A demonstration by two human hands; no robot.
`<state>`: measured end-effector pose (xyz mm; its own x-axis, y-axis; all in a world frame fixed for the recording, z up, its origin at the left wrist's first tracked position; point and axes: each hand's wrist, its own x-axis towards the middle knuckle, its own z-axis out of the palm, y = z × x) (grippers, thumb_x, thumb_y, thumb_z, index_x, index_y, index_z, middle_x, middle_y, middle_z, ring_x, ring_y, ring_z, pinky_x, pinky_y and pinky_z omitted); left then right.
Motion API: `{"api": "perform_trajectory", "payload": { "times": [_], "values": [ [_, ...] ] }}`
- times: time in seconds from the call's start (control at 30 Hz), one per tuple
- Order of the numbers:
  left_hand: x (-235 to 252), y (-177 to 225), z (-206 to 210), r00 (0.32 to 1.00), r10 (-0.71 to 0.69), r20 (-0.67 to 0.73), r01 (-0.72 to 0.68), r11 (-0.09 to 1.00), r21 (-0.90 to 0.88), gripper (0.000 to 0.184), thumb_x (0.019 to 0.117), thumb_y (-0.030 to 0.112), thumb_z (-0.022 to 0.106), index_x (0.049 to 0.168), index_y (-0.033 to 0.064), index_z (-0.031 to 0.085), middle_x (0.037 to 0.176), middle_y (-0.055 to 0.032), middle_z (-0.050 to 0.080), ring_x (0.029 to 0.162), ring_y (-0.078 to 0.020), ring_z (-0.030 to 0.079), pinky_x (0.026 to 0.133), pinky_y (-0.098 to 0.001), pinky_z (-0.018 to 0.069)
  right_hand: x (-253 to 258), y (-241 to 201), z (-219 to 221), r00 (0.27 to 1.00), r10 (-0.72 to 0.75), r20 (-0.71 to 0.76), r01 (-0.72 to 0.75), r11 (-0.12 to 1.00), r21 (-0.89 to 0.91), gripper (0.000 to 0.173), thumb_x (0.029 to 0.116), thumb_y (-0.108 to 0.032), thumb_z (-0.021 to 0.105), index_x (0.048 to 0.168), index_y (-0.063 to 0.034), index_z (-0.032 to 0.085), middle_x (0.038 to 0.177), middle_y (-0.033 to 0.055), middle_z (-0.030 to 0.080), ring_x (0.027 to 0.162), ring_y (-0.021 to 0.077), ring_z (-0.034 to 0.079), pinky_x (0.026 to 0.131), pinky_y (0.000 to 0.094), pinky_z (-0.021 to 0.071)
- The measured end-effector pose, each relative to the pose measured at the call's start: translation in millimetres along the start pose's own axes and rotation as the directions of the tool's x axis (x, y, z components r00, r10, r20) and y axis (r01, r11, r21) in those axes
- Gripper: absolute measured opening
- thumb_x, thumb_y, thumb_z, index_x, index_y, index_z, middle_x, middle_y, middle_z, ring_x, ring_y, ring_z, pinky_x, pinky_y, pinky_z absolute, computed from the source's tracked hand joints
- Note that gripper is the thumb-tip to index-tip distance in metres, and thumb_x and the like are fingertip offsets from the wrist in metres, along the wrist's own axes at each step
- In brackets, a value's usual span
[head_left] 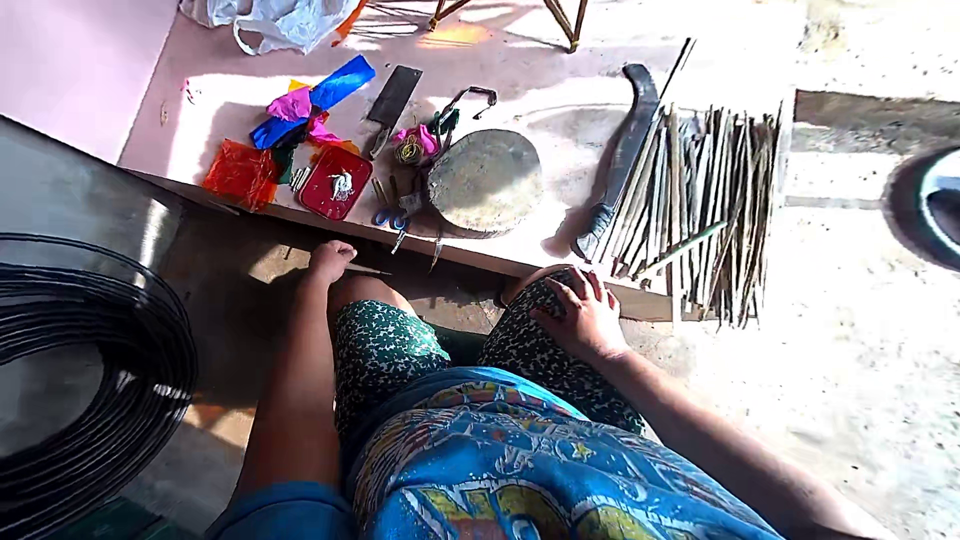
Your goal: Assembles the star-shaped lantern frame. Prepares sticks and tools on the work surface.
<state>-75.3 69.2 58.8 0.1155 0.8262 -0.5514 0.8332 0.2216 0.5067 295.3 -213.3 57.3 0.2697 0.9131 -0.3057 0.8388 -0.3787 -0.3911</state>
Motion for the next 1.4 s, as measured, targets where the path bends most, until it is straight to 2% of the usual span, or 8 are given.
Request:
{"api": "perform_trajectory", "payload": {
  "times": [0.13, 0.27, 0.53, 0.77, 0.9, 1.0, 1.17, 1.4],
  "values": [
    [-14, 0, 0, 0.999, 0.022, 0.028, -0.022, 1.0, 0.0, 0.037, 0.108, 0.023, 0.055, 0.136, -0.0009, 0.059, 0.133, -0.0238, 0.063, 0.12, -0.037, 0.064, 0.102, -0.0547, 0.0498, 3, 2, 4, 1.0, -0.007, 0.02, 0.006, 0.999, 0.041, 0.073, 0.0929, -0.062, 0.062, 0.149, -0.0159, 0.054, 0.166, 0.0193, 0.028, 0.155, 0.046, 0.016, 0.118, 0.0696, 0.0159],
    [-31, -43, -6, 0.999, -0.034, 0.025, 0.033, 0.997, 0.066, 0.037, 0.1079, 0.025, 0.056, 0.135, -0.0006, 0.06, 0.132, -0.0249, 0.063, 0.119, -0.0399, 0.063, 0.102, -0.0595, 0.0492, 8, 0, 6, 1.0, -0.003, 0.011, 0.003, 0.999, 0.046, 0.073, 0.0908, -0.062, 0.066, 0.148, -0.0176, 0.056, 0.166, 0.0184, 0.028, 0.154, 0.0461, 0.016, 0.118, 0.071, 0.0159],
    [-53, -84, -18, 0.98, -0.199, -0.027, 0.199, 0.98, -0.02, 0.035, 0.1074, 0.021, 0.057, 0.134, -0.0001, 0.06, 0.131, -0.0225, 0.063, 0.114, -0.0325, 0.066, 0.098, -0.0491, 0.052, 6, 1, 5, 0.999, 0.026, 0.045, -0.027, 0.999, 0.029, 0.073, 0.0923, -0.063, 0.063, 0.15, -0.0196, 0.053, 0.168, 0.0161, 0.026, 0.156, 0.0427, 0.013, 0.119, 0.0678, 0.0148],
    [-49, -85, -6, 0.994, -0.101, 0.04, 0.094, 0.985, 0.146, 0.037, 0.1059, 0.027, 0.059, 0.132, 0.001, 0.063, 0.13, -0.0219, 0.065, 0.118, -0.0333, 0.064, 0.104, -0.0511, 0.0487, 15, -2, 6, 0.999, 0.006, 0.032, -0.006, 1.0, 0.013, 0.072, 0.0923, -0.065, 0.061, 0.148, -0.0205, 0.055, 0.166, 0.0154, 0.03, 0.155, 0.0434, 0.017, 0.118, 0.0688, 0.0174],
    [-45, -110, -6, 0.981, -0.195, 0.022, 0.188, 0.968, 0.165, 0.039, 0.1061, 0.026, 0.058, 0.135, 0.0006, 0.061, 0.135, -0.0231, 0.062, 0.126, -0.0348, 0.06, 0.109, -0.0519, 0.0454, 14, -2, 4, 1.0, 0.001, 0.026, -0.001, 1.0, 0.024, 0.073, 0.0924, -0.064, 0.061, 0.148, -0.0176, 0.055, 0.165, 0.0186, 0.031, 0.154, 0.0453, 0.018, 0.118, 0.0697, 0.0164],
    [-58, -140, 4, 0.945, -0.324, 0.034, 0.312, 0.93, 0.196, 0.034, 0.1059, 0.02, 0.056, 0.133, 0.0, 0.062, 0.132, -0.0248, 0.062, 0.121, -0.0367, 0.062, 0.104, -0.0533, 0.0481, 15, -2, 5, 0.999, 0.015, 0.033, -0.016, 0.999, 0.029, 0.072, 0.092, -0.064, 0.062, 0.148, -0.0185, 0.055, 0.165, 0.0178, 0.031, 0.155, 0.0443, 0.018, 0.118, 0.0686, 0.0161],
    [-81, -189, 22, 0.877, -0.477, 0.066, 0.463, 0.873, 0.157, 0.038, 0.1068, 0.025, 0.058, 0.136, 0.0006, 0.057, 0.125, -0.0215, 0.062, 0.1, -0.0281, 0.065, 0.09, -0.0438, 0.0533, 17, -2, 2, 0.999, 0.015, 0.033, -0.016, 0.999, 0.03, 0.071, 0.0931, -0.062, 0.062, 0.148, -0.0185, 0.055, 0.165, 0.0176, 0.031, 0.155, 0.0434, 0.019, 0.119, 0.0678, 0.016],
    [-92, -190, 19, 0.879, -0.473, 0.049, 0.466, 0.878, 0.111, 0.036, 0.108, 0.026, 0.056, 0.133, 0.0006, 0.061, 0.115, -0.0192, 0.066, 0.093, -0.0236, 0.066, 0.086, -0.04, 0.0542, 20, -9, -6, 0.993, 0.023, 0.119, -0.025, 0.999, 0.023, 0.073, 0.0949, -0.065, 0.058, 0.151, -0.0204, 0.051, 0.167, 0.0152, 0.027, 0.157, 0.0399, 0.014, 0.121, 0.0646, 0.0141]
  ]
}}
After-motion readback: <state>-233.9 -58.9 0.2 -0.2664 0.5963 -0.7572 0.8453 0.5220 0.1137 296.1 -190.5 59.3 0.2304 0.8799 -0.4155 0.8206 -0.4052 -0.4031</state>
